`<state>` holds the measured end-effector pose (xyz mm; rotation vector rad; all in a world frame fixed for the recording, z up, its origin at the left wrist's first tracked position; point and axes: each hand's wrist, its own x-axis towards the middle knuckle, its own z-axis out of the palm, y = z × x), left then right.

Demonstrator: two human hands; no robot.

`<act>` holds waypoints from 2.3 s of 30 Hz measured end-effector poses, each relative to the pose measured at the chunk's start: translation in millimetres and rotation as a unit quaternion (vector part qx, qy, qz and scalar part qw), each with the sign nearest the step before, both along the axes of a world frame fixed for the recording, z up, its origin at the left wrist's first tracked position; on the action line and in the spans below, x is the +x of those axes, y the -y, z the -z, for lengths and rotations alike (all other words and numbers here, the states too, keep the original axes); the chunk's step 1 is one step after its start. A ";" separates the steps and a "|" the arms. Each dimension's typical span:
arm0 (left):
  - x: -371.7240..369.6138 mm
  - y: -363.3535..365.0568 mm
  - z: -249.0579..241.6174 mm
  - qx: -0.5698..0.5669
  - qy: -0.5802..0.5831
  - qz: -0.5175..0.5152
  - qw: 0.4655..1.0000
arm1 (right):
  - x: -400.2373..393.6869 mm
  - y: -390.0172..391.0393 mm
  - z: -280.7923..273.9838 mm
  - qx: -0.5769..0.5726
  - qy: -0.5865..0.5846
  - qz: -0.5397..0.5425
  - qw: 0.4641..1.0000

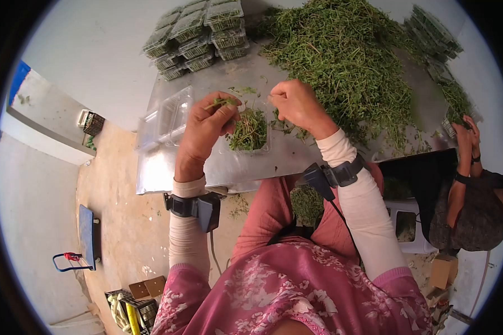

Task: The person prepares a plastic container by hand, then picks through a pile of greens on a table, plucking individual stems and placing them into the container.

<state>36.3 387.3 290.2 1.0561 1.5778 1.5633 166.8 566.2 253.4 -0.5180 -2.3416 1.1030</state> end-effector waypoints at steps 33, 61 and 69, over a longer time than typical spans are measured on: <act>-8.8 -35.3 64.1 -0.120 -0.490 0.073 0.860 | 9.0 -36.9 4.3 0.125 0.058 0.083 0.987; 3.8 -26.4 38.3 -0.043 -0.482 -0.027 0.875 | 30.9 -50.9 -19.5 -0.319 -0.146 0.054 0.935; 28.3 -39.6 2.8 -0.064 -0.124 -0.011 0.990 | 25.3 -30.7 -20.2 -0.422 -0.190 -0.081 0.883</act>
